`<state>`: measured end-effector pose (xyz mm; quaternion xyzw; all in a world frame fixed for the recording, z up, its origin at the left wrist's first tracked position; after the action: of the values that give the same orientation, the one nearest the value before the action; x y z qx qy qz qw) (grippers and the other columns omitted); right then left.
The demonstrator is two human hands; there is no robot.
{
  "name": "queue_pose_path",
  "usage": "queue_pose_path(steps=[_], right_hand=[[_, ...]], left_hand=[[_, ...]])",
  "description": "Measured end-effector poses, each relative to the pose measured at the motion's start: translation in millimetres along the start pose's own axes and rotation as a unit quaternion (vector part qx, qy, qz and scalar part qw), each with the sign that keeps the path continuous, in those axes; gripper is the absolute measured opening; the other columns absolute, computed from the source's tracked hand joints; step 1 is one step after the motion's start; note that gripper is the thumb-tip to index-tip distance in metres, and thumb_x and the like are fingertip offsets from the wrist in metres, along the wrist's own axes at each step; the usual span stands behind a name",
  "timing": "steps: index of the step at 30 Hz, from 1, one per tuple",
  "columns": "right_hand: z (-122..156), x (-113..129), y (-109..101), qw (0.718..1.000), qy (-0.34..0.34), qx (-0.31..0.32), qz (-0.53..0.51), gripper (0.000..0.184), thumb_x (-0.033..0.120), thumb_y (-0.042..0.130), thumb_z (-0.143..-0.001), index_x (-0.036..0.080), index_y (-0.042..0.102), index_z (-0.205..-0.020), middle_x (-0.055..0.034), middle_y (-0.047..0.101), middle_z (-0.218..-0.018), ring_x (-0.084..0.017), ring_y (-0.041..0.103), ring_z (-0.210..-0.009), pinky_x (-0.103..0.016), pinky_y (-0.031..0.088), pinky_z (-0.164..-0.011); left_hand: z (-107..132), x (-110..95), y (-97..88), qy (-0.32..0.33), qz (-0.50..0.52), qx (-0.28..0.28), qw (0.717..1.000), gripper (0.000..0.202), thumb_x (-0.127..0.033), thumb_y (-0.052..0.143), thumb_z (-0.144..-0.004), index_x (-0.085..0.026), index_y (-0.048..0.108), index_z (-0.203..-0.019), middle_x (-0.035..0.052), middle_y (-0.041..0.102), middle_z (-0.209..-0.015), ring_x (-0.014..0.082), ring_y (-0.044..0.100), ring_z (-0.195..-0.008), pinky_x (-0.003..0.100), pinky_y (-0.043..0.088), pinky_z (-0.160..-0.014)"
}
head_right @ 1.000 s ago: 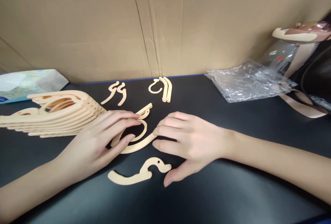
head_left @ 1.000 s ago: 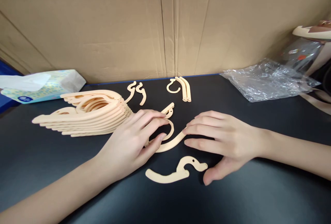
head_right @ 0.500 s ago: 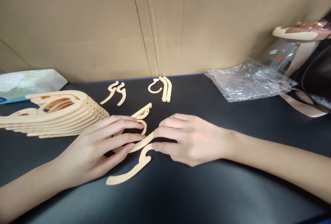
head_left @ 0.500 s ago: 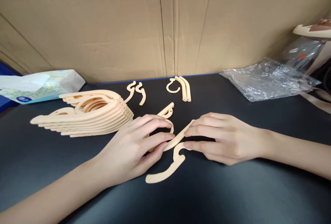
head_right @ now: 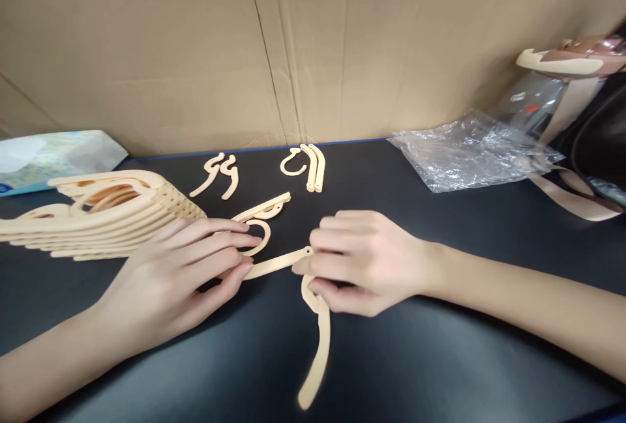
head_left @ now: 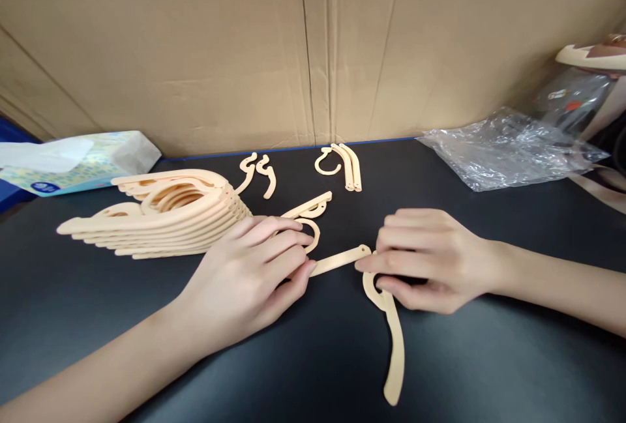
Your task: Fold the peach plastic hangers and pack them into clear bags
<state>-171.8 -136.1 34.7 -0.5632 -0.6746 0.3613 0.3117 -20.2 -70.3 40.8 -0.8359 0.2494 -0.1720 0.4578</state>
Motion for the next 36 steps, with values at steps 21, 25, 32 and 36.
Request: queue_pose_path(steps=[21, 25, 32, 36], right_hand=[[2.6, -20.6, 7.6, 0.991, 0.126, 0.048, 0.017, 0.022, 0.028, 0.056, -0.098, 0.016, 0.067, -0.084, -0.0042, 0.065, -0.079, -0.014, 0.058, -0.068, -0.027, 0.045, -0.064], [2.9, -23.4, 8.1, 0.989, 0.137, 0.047, 0.002, 0.017, 0.023, 0.055, -0.098, 0.017, 0.067, -0.088, -0.0038, 0.066, -0.081, -0.014, 0.059, -0.071, -0.027, 0.047, -0.066], [2.4, -25.7, 7.9, 0.988, 0.146, 0.038, -0.022, 0.013, 0.015, 0.055, -0.093, 0.018, 0.067, -0.087, -0.0028, 0.067, -0.080, -0.015, 0.061, -0.073, -0.027, 0.049, -0.068], [2.8, -26.2, 7.6, 0.988, 0.148, 0.032, -0.035, 0.012, 0.014, 0.057, -0.091, 0.017, 0.068, -0.087, -0.0035, 0.068, -0.081, -0.016, 0.062, -0.075, -0.028, 0.050, -0.069]], left_hand=[[3.4, -4.6, 8.2, 0.029, 0.087, 0.038, 0.995, 0.013, -0.014, 0.057, -0.097, -0.016, 0.064, -0.108, 0.0049, 0.072, -0.109, 0.0183, 0.063, -0.108, 0.031, 0.047, -0.102], [1.6, -2.5, 10.0, 0.011, 0.119, 0.050, 0.992, 0.013, -0.011, 0.058, -0.096, -0.017, 0.064, -0.105, 0.0044, 0.071, -0.107, 0.0175, 0.063, -0.104, 0.030, 0.049, -0.097], [0.2, -1.1, 10.4, 0.003, 0.154, 0.057, 0.986, 0.018, -0.006, 0.055, -0.094, -0.019, 0.064, -0.105, 0.0037, 0.070, -0.103, 0.0167, 0.062, -0.101, 0.030, 0.049, -0.096], [0.8, -2.0, 11.6, 0.005, 0.146, 0.064, 0.987, 0.020, -0.005, 0.055, -0.093, -0.018, 0.064, -0.105, 0.0038, 0.069, -0.103, 0.0172, 0.062, -0.102, 0.030, 0.049, -0.094]])
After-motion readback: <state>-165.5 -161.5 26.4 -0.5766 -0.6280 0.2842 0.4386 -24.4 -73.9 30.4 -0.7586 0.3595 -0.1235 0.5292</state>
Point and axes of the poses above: each hand's wrist, its own z-axis away from the middle knuckle, its own y-axis out of the palm, x = y × z, the point moved 7 cm from there along -z, towards the middle knuckle
